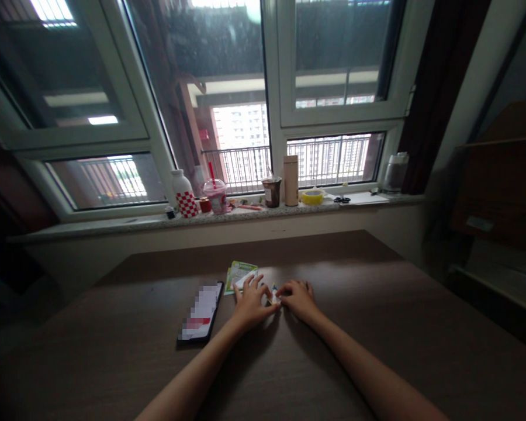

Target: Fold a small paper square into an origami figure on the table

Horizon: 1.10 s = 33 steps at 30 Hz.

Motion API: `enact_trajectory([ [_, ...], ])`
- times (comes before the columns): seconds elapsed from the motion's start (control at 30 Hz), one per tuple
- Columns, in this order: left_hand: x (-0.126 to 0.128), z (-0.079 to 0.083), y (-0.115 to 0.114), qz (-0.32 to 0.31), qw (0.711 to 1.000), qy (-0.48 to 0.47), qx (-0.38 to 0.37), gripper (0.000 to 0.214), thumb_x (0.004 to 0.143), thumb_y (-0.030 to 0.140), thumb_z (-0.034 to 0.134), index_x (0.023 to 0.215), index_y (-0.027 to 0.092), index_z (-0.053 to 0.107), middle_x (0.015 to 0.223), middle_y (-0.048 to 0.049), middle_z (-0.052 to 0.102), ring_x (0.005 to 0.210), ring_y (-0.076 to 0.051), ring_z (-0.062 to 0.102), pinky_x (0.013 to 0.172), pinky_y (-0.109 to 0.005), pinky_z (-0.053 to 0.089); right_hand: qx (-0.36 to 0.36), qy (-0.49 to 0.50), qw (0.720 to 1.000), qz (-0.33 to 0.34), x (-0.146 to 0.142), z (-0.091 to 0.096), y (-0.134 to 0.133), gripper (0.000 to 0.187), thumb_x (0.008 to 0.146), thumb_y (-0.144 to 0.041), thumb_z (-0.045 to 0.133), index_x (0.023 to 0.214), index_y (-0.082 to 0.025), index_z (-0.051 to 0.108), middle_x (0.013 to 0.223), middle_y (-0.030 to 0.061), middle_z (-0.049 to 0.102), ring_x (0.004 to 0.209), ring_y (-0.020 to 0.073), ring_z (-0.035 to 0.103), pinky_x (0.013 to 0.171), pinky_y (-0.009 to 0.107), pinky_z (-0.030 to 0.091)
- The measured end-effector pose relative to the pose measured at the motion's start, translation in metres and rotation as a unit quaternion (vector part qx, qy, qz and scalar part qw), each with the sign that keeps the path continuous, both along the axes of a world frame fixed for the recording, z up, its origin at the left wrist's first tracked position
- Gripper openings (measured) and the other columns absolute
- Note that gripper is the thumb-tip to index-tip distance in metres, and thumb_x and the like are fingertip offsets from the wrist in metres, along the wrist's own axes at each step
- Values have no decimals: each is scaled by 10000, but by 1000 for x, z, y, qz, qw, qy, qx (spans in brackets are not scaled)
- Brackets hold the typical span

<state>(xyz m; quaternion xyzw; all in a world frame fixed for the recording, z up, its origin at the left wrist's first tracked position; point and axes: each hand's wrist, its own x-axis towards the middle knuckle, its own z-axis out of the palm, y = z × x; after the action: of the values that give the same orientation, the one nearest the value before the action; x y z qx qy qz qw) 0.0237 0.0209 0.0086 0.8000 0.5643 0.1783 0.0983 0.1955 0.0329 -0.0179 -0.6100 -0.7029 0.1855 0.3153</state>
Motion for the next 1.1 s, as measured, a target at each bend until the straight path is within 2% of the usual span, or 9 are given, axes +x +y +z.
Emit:
enact_trajectory([
  [0.17,3,-3,-1,7,1000,4,13,334,781,518,611,970,244,640,1527,-84,332,1435,-352,153,1055,-745,-23,-1,5,1000,11,1,4,-3,147,692,-241,626,739,-298,753,974,24,704,1065,267,560,1006,465,304],
  [0.33,0,-6,0,1,1000,-6,20,348,813,562,571,947,251,652,1521,-68,346,1438,-332,154,1071,-724,-32,13,22,999,41,5,6,-3,133,697,-288,621,730,-271,749,930,26,720,1007,250,593,981,423,342],
  [0.5,-4,-6,0,-2,999,-30,23,416,848,622,495,908,259,690,1506,-56,377,1435,-322,165,1082,-700,-71,6,47,999,25,5,6,-5,165,682,-340,631,726,-228,744,914,40,720,998,246,598,950,362,362],
  [0.67,-7,-3,2,-14,999,-43,14,421,858,631,473,909,293,718,1500,-43,391,1436,-316,170,1076,-699,-88,5,55,998,15,5,6,-4,198,687,-382,644,733,-213,738,896,57,724,992,262,596,930,361,366],
  [0.9,-12,-2,6,-20,999,-47,-2,326,789,587,613,930,318,730,1495,-38,399,1432,-346,165,1059,-728,-60,9,71,997,17,6,4,-3,212,743,-365,594,785,-207,728,888,48,732,965,243,608,929,353,361],
  [1.1,-11,-7,9,-2,998,-51,20,137,806,404,656,879,317,733,1448,-6,462,1416,-303,223,1082,-694,-67,23,58,998,12,5,3,-5,191,773,-314,560,825,-212,713,908,37,726,965,229,601,943,366,346],
])
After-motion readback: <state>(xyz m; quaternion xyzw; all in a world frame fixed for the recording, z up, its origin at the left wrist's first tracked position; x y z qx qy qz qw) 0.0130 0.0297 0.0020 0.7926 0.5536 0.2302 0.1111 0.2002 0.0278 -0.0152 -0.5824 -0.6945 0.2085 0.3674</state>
